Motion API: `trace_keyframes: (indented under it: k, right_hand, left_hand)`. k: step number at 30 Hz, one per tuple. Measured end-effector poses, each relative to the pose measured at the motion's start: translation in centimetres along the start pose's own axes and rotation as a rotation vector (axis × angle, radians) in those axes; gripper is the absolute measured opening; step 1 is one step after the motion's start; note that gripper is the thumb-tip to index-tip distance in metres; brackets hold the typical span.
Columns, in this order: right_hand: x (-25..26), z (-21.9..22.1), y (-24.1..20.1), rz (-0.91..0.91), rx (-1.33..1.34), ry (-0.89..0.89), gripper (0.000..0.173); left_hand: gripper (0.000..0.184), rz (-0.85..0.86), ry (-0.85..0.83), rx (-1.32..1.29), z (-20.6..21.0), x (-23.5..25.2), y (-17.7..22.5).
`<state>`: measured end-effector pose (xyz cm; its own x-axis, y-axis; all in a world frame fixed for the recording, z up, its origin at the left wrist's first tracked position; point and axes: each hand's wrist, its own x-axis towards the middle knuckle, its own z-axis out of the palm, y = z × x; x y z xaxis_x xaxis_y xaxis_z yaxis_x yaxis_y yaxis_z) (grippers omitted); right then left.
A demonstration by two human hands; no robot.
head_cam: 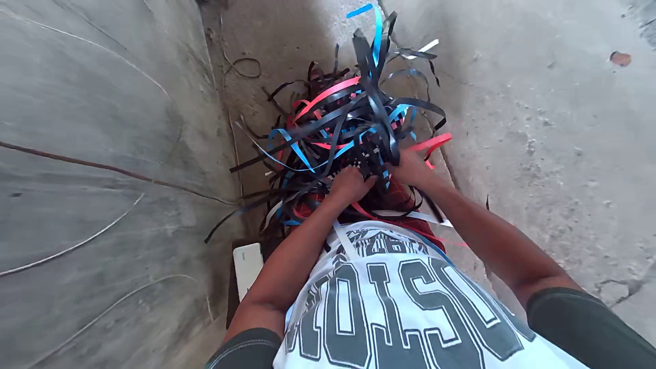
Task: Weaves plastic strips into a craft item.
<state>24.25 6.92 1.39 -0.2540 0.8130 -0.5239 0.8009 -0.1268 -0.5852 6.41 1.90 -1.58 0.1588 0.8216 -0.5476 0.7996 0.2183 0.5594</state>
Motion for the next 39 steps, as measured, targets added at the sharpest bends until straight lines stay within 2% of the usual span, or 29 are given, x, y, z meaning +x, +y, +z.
trace_keyframes:
  k: [2, 5, 9, 12, 14, 16, 19, 22, 24, 26, 28, 29, 31, 33, 36, 39]
  right_hand:
    - [1.2, 1.5, 0.6, -0.037, 0.090, -0.009, 0.031]
    - [1.3, 2.6, 0.4, -0.096, 0.444, 0.082, 0.022]
    - [0.2, 2.4, 0.6, -0.164, 0.674, 0.189, 0.012]
    - [0.4, 1.4, 1.9, -0.232, 0.543, 0.160, 0.016]
    - [0.9, 0.7, 2.5, -0.150, 0.330, 0.027, 0.026]
    - [1.5, 1.0, 2.3, -0.096, 0.222, 0.032, 0.024]
    - [1.5, 2.1, 1.1, -0.110, 0.346, 0.148, 0.018]
    - [1.2, 2.9, 1.3, -0.186, 0.603, 0.148, 0.012]
    - [0.6, 2.9, 1.9, -0.247, 0.687, 0.170, 0.009]
    - [-0.3, 2.7, 2.6, -0.287, 0.703, 0.204, 0.010]
    - [-0.9, 2.8, 3.3, -0.282, 0.688, 0.258, 0.013]
    - [-1.2, 2.8, 3.6, -0.261, 0.679, 0.272, 0.014]
    - [-1.3, 3.3, 4.1, -0.227, 0.664, 0.320, 0.014]
    - [-1.5, 3.5, 4.0, -0.193, 0.627, 0.345, 0.015]
    - [-2.5, 3.5, 2.9, -0.112, 0.582, 0.351, 0.020]
    - [-2.8, 3.6, 2.9, -0.114, 0.620, 0.319, 0.020]
  left_hand:
    - [0.051, 0.014, -0.001, 0.024, 0.0, -0.2, 0.0]
    - [0.050, 0.016, -0.023, 0.092, -0.6, -0.5, 0.2]
    - [0.049, 0.008, -0.035, 0.128, -0.6, -0.7, 0.7]
    - [0.048, -0.002, -0.009, 0.092, -0.7, -0.7, 0.3]
    - [0.051, -0.015, -0.019, 0.106, -0.7, -0.8, 0.7]
    - [0.052, -0.027, -0.026, 0.122, -0.8, -1.0, 1.2]
    - [0.051, -0.027, -0.027, 0.136, -0.7, -1.0, 1.1]
    - [0.050, -0.015, -0.003, 0.139, -0.5, -1.1, 0.6]
    - [0.046, 0.016, 0.090, 0.067, -0.5, -1.5, 0.2]
    - [0.040, 0.120, 0.263, -0.125, -0.6, -2.2, -0.6]
    - [0.045, 0.250, 0.464, -0.313, -1.2, -3.5, -1.0]
    - [0.042, 0.309, 0.572, -0.381, -1.4, -4.4, -0.8]
    - [0.020, 0.451, 0.717, -0.414, -1.5, -5.6, 0.1]
    - [0.019, 0.464, 0.587, -0.280, -1.6, -5.8, 1.7]
    - [0.032, 0.239, 0.201, -0.080, -1.9, -3.1, 4.1]
    - [0.035, 0.172, 0.062, 0.004, -2.2, 0.2, 4.7]
